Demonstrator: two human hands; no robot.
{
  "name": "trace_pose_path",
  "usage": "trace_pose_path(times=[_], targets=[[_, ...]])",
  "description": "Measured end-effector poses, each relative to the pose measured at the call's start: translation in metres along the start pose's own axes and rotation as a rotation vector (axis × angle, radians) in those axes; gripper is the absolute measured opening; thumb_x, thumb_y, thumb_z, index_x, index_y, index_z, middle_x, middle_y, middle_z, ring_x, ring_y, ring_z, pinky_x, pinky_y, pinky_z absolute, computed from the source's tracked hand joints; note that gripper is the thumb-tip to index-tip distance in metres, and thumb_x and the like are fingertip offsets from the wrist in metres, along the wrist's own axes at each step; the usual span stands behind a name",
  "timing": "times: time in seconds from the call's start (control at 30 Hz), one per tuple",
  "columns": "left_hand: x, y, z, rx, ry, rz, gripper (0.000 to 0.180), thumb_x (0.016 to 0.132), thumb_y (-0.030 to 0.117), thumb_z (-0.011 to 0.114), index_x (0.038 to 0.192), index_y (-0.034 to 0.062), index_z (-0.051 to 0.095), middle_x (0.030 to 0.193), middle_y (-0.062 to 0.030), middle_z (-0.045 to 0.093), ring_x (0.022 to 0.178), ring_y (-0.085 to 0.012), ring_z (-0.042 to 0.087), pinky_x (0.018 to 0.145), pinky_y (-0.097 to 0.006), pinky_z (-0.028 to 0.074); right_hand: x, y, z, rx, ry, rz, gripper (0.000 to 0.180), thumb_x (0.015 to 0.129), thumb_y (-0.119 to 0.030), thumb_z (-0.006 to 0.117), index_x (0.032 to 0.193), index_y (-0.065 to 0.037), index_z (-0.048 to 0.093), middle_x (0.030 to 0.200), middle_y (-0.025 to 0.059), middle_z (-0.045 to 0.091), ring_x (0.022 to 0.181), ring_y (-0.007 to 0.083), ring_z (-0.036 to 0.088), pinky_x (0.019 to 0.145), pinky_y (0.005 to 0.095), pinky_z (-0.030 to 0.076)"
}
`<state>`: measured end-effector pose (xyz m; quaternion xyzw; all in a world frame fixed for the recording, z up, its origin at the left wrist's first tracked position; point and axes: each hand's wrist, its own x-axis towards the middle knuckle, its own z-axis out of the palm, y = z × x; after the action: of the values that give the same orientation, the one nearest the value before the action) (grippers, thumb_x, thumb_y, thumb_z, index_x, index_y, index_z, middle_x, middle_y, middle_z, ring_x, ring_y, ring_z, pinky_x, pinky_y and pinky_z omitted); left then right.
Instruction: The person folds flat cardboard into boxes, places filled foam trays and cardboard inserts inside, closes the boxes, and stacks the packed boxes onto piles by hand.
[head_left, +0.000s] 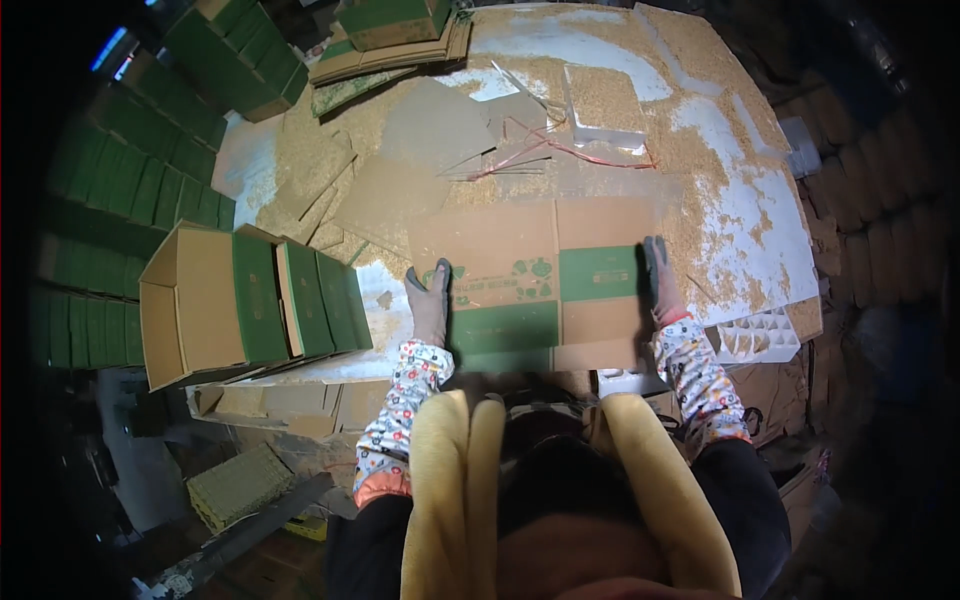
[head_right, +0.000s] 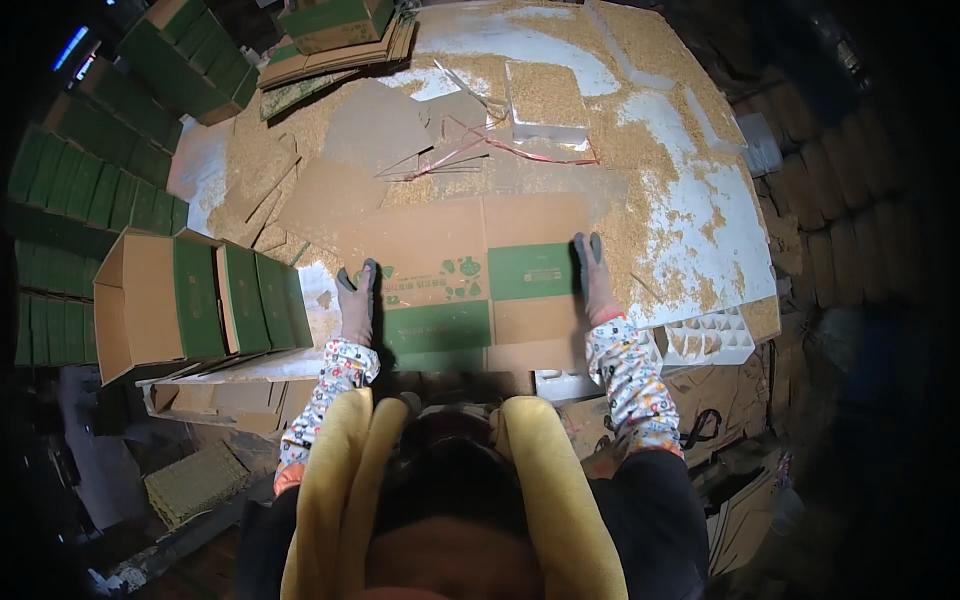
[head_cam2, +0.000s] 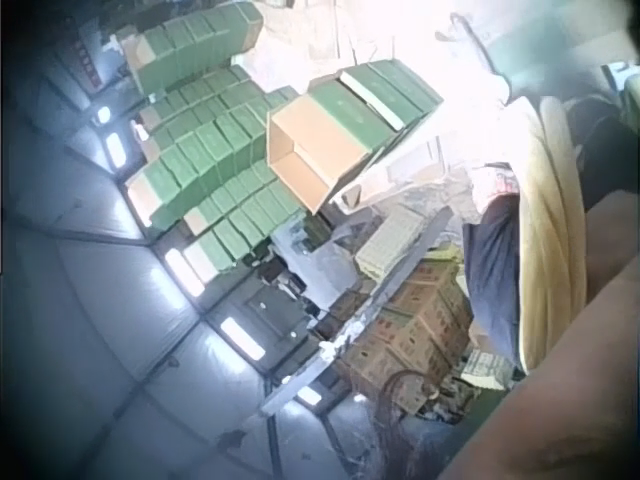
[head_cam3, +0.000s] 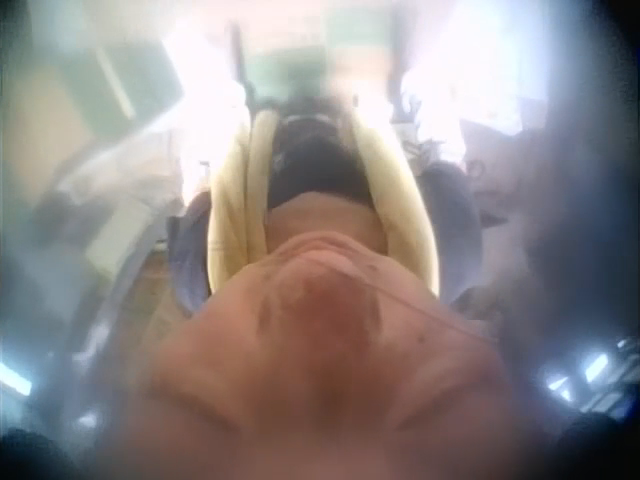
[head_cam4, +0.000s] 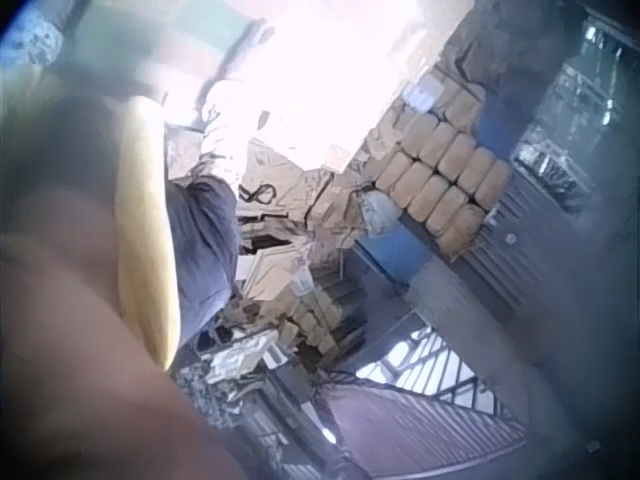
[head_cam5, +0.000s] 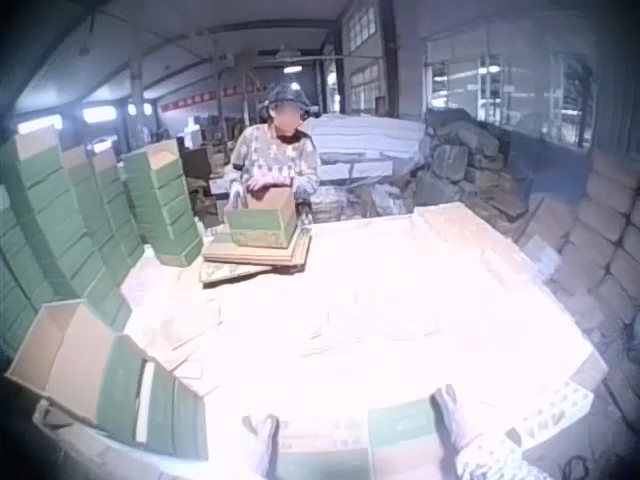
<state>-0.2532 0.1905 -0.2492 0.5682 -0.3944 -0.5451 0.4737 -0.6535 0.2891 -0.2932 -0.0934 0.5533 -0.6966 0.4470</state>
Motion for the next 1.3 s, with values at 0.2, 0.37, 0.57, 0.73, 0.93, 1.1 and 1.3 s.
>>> trace_pose_path(times=[0.2, 0.37, 0.57, 0.73, 0.93, 1.1, 1.3], targets=[[-0.034, 0.14, 0.069, 0.17, 0.028, 0.456, 0.037, 0.102, 0.029, 0.043, 0.113, -0.0036, 0.056, 0.113, -0.0158, 0.058, 0.104, -0.0257, 0.053, 0.094, -0.034, 0.04, -0.028, -0.168, 0.032, -0.454, 0.059, -0.665, 0.034, 0.094, -0.029, 0.06, 0.109, 0.001, 0.054, 0.111, 0.0099, 0.057, 0.097, 0.018, 0.053, 0.089, 0.0355, 0.042], [-0.002, 0.168, 0.041, 0.662, -0.296, 0.566, 0.023, 0.08, 0.009, 0.065, 0.103, 0.0052, 0.065, 0.091, -0.0083, 0.067, 0.086, -0.0205, 0.063, 0.077, -0.033, 0.051, -0.096, -0.167, 0.061, -0.204, -0.094, -0.528, 0.039, 0.085, -0.018, 0.07, 0.115, 0.001, 0.053, 0.112, 0.0094, 0.057, 0.096, 0.015, 0.054, 0.083, 0.0286, 0.047], [-0.12, 0.183, 0.126, 1.32, -0.867, 0.816, 0.047, 0.088, 0.051, 0.054, 0.092, 0.0052, 0.061, 0.092, -0.0157, 0.066, 0.097, -0.0302, 0.061, 0.097, -0.041, 0.036, -0.043, -0.134, 0.074, -1.089, 0.185, -0.795, 0.092, 0.074, -0.043, 0.078, 0.134, 0.011, 0.034, 0.126, 0.032, 0.047, 0.119, 0.0404, 0.046, 0.104, 0.0456, 0.035], [-0.123, 0.156, 0.095, 0.911, -1.431, 0.51, 0.076, 0.088, 0.061, 0.05, 0.139, 0.0056, 0.041, 0.138, -0.0238, 0.043, 0.126, -0.0328, 0.046, 0.105, -0.046, 0.029, -0.04, -0.126, 0.086, -1.201, -0.264, -0.634, 0.1, 0.07, -0.051, 0.078, 0.137, 0.009, 0.033, 0.134, 0.0277, 0.046, 0.127, 0.0399, 0.042, 0.107, 0.0419, 0.033], [-0.096, 0.103, 0.081, 0.852, -0.393, -0.032, 0.109, 0.071, 0.058, 0.073, 0.143, -0.0052, 0.021, 0.141, -0.0289, 0.032, 0.128, -0.0443, 0.032, 0.108, -0.047, 0.03, -0.014, -0.244, 0.1, -0.796, -0.994, 0.294, 0.049, 0.083, -0.032, 0.071, 0.116, 0.003, 0.062, 0.112, 0.0105, 0.066, 0.108, 0.021, 0.059, 0.099, 0.0357, 0.043], [-0.099, 0.076, 0.084, 0.824, -0.13, 0.614, 0.106, 0.074, 0.054, 0.073, 0.142, -0.0077, 0.02, 0.141, -0.0275, 0.03, 0.131, -0.0401, 0.029, 0.109, -0.048, 0.026, -0.133, -0.158, 0.084, -1.865, -1.027, -1.08, 0.094, 0.077, -0.066, 0.059, 0.139, 0.0, 0.036, 0.145, 0.0212, 0.034, 0.138, 0.0363, 0.027, 0.114, 0.0546, 0.013], [-0.056, 0.116, 0.078, 0.398, -0.739, -0.253, 0.087, 0.085, 0.042, 0.065, 0.142, -0.0085, 0.023, 0.127, -0.0261, 0.051, 0.124, -0.0334, 0.047, 0.105, -0.039, 0.035, -0.106, -0.125, 0.052, -0.577, -0.158, -0.142, 0.074, 0.09, -0.049, 0.054, 0.139, 0.003, 0.036, 0.139, 0.0248, 0.041, 0.131, 0.0367, 0.039, 0.113, 0.0454, 0.024]])
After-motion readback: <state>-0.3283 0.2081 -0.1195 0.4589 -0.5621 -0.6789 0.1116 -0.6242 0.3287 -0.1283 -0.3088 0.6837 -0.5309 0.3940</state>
